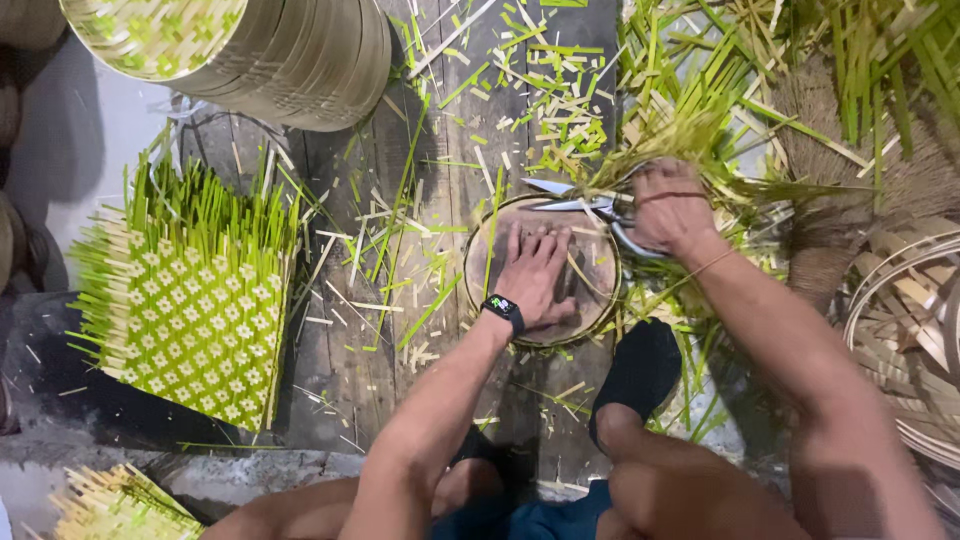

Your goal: The person trims excess bamboo strips from woven circular mats using shears. They repeatedly place a circular frame on a woven mat, cut the overhanging strips flush with the frame, and stack the finished pieces.

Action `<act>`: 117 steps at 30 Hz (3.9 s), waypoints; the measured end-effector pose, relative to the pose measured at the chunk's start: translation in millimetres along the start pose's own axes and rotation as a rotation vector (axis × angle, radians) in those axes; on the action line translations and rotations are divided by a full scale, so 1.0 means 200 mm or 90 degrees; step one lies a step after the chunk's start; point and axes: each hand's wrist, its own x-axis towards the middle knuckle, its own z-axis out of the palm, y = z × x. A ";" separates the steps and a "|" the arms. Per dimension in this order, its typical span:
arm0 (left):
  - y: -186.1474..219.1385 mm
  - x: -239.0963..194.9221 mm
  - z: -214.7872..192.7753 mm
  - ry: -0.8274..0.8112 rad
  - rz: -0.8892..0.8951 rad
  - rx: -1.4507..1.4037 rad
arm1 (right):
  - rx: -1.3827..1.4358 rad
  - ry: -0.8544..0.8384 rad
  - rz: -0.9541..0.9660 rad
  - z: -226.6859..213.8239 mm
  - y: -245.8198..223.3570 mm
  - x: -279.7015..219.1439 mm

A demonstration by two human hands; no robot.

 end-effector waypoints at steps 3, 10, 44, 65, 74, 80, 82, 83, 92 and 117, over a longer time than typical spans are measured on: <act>-0.01 0.00 -0.02 -0.006 0.017 -0.007 | 0.058 -0.171 0.040 -0.13 0.00 0.00; -0.08 0.00 -0.01 -0.054 0.026 -0.007 | 0.358 -0.228 0.276 -0.29 0.52 0.19; -0.57 0.39 0.06 0.014 -0.226 -0.253 | 0.557 0.066 0.599 0.42 0.91 -0.04; -0.52 0.54 0.30 0.076 -0.314 -0.350 | 0.839 -0.083 0.439 0.38 -0.24 -0.31; -0.81 0.03 0.32 0.053 -0.503 -0.330 | 1.022 -0.138 0.468 0.28 -0.36 -0.54; -0.82 -0.13 0.26 0.013 -0.685 -0.581 | 1.116 -0.066 0.524 0.30 -0.41 -0.59; -0.81 -0.08 0.25 0.019 -0.704 -0.517 | 1.102 -0.064 0.538 0.28 -0.41 -0.57; -0.80 -0.08 0.24 0.018 -0.713 -0.483 | 1.093 -0.073 0.538 0.27 -0.40 -0.56; -0.39 -0.30 0.47 0.167 -0.811 -0.775 | 1.155 -0.032 0.539 0.22 -0.31 -0.46; 0.06 -0.27 -0.29 0.463 -0.124 -0.648 | 1.562 0.010 0.375 -0.31 -0.57 -0.26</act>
